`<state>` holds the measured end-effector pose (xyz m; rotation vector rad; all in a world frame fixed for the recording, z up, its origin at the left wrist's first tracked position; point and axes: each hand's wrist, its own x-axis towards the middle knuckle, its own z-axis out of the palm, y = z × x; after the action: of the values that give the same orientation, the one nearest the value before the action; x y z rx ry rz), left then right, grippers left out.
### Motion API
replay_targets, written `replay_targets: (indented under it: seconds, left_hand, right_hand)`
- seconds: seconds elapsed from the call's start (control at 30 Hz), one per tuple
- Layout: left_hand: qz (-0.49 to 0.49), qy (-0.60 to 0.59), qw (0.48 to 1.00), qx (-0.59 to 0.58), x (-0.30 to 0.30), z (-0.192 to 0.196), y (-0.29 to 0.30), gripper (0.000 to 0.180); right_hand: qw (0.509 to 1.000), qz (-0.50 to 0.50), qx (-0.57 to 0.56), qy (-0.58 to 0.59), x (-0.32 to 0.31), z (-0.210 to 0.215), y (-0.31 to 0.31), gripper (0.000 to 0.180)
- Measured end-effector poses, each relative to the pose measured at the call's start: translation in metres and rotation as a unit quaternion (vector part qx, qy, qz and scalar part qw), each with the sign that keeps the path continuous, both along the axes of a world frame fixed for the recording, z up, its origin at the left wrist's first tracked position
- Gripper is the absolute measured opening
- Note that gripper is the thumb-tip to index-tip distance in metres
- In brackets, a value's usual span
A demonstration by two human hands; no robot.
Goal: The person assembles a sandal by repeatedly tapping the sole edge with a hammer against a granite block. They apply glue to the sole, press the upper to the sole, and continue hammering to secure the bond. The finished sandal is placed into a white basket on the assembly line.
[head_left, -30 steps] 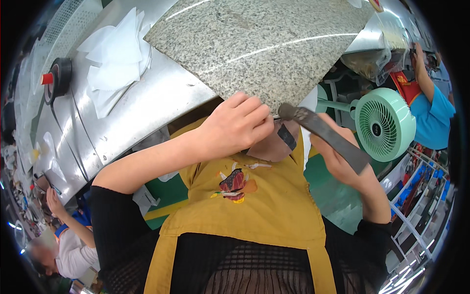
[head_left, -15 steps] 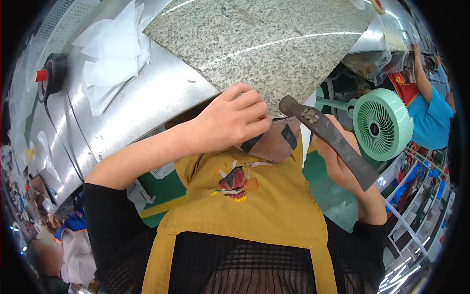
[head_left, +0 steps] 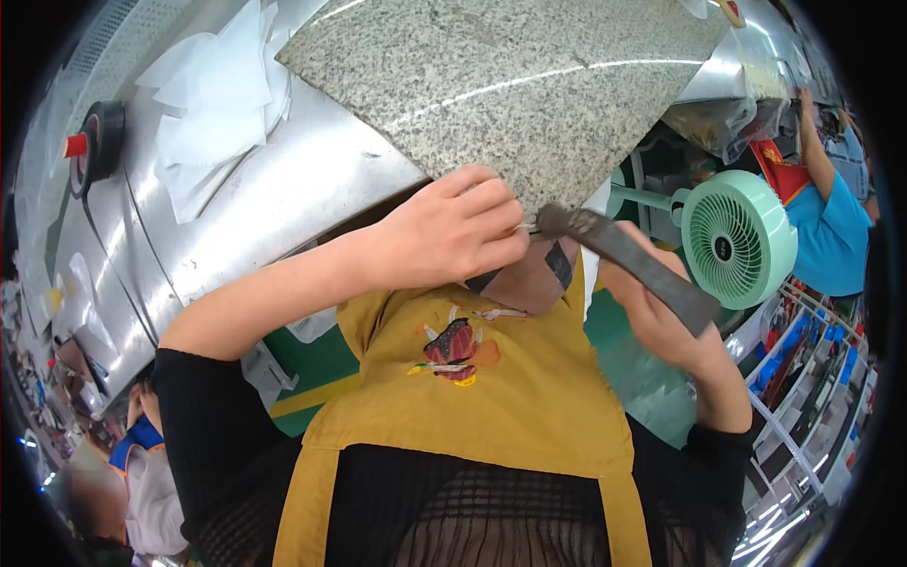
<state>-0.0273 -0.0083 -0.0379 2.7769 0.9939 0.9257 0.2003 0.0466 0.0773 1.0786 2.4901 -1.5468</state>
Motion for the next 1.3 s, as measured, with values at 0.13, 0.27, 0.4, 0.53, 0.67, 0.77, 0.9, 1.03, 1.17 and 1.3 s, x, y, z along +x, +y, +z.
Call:
replay_targets:
  seconds: [0.13,0.27,0.4,0.53,0.67,0.77,0.9,1.03,1.17,1.3]
  left_hand:
    - [0.021,0.001,1.0,-0.021,-0.001,0.002,-0.003,0.025]
    - [0.064,-0.088,0.982,-0.155,-0.007,0.004,-0.003,0.022]
    - [0.037,-0.079,0.992,-0.095,-0.008,0.001,-0.002,0.025]
    - [0.019,-0.028,0.999,-0.035,-0.01,0.003,-0.002,0.028]
    - [0.005,-0.017,1.0,-0.019,-0.011,0.002,-0.002,0.03]
    - [0.008,-0.015,1.0,-0.019,-0.009,0.001,-0.004,0.03]
    - [0.01,-0.019,0.999,-0.026,-0.009,0.0,-0.004,0.03]
    - [0.022,-0.037,0.998,-0.054,-0.008,0.003,-0.004,0.027]
    - [0.081,-0.066,0.985,-0.137,-0.003,0.011,-0.012,0.02]
    - [0.115,-0.017,0.97,-0.212,0.005,0.025,-0.011,0.014]
  right_hand:
    - [0.995,0.035,0.082,-0.034,0.002,-0.006,-0.011,0.036]
    - [0.996,0.049,0.053,-0.055,-0.001,-0.012,-0.012,0.038]
    - [0.997,0.035,0.06,-0.034,0.002,-0.013,-0.016,0.042]
    - [0.998,0.018,0.028,-0.047,0.005,-0.01,-0.012,0.044]
    - [0.997,-0.001,0.06,-0.045,0.001,-0.001,-0.018,0.044]
    - [0.998,0.04,0.039,-0.034,-0.001,-0.009,-0.018,0.042]
    - [0.998,-0.008,0.048,-0.038,-0.002,-0.004,-0.022,0.038]
    - [0.995,0.031,0.087,-0.047,-0.002,-0.02,-0.031,0.04]
    - [0.999,-0.016,-0.001,-0.052,-0.001,-0.013,-0.021,0.034]
    - [0.993,-0.093,-0.035,0.062,0.012,-0.021,-0.022,0.023]
